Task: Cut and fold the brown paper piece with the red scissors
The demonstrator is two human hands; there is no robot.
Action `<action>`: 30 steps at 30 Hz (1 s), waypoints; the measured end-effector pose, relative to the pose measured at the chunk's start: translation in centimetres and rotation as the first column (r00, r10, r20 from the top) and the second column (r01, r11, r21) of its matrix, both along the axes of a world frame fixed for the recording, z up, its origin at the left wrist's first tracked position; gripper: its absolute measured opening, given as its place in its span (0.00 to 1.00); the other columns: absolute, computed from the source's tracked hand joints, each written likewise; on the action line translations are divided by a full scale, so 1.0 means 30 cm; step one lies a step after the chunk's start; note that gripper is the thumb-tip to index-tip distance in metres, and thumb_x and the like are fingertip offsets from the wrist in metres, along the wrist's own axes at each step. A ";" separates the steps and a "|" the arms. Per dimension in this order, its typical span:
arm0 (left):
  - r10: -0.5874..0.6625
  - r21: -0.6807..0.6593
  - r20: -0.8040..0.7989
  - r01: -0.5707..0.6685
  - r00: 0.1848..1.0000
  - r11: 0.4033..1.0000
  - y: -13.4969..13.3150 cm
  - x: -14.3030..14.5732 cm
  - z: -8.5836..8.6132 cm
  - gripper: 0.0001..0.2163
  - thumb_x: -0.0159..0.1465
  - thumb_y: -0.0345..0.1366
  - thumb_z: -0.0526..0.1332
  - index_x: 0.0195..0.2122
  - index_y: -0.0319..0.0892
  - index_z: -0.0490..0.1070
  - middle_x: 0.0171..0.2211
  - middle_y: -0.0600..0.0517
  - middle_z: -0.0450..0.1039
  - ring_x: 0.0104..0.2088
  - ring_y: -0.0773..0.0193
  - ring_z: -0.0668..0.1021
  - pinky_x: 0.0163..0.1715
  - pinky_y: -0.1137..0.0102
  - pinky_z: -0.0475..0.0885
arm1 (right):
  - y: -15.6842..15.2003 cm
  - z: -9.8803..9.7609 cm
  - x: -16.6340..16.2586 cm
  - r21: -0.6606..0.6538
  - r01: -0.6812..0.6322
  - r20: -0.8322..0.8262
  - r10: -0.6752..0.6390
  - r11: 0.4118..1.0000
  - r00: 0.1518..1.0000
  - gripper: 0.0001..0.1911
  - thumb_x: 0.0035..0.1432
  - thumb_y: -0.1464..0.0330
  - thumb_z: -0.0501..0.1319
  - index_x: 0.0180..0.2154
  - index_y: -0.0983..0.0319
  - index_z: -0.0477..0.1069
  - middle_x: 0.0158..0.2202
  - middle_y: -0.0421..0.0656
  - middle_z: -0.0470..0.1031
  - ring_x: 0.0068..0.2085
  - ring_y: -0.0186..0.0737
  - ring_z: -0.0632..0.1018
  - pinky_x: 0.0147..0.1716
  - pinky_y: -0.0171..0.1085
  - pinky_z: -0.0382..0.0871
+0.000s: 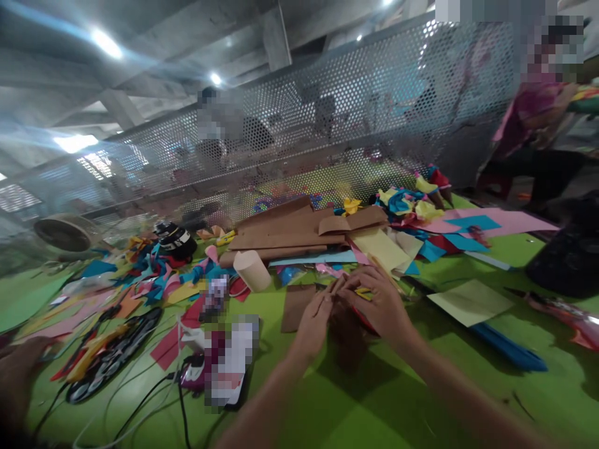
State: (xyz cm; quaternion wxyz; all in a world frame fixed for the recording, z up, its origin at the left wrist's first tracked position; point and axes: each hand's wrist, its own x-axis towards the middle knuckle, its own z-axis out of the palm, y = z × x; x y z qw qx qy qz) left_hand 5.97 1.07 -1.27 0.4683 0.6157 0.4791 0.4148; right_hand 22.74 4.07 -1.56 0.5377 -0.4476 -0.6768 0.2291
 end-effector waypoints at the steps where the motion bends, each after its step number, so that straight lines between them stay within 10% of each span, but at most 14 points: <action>1: -0.024 0.032 -0.034 0.025 0.999 0.999 -0.002 0.001 0.005 0.22 0.72 0.42 0.50 0.64 0.47 0.71 0.66 0.50 0.68 0.67 0.54 0.67 0.70 0.59 0.53 | 0.002 0.003 0.000 -0.015 -0.005 -0.011 0.005 1.000 1.000 0.17 0.58 0.50 0.65 0.24 0.53 0.75 0.30 0.41 0.79 0.39 0.50 0.79 0.53 0.56 0.69; 30: 0.022 0.143 -0.239 0.012 0.971 0.990 -0.012 -0.003 0.005 0.24 0.74 0.44 0.45 0.67 0.49 0.66 0.62 0.47 0.72 0.63 0.53 0.70 0.66 0.57 0.62 | -0.013 0.001 -0.012 -0.153 -0.158 -0.246 0.117 0.976 0.962 0.16 0.55 0.51 0.69 0.32 0.57 0.75 0.32 0.43 0.78 0.35 0.44 0.77 0.37 0.42 0.72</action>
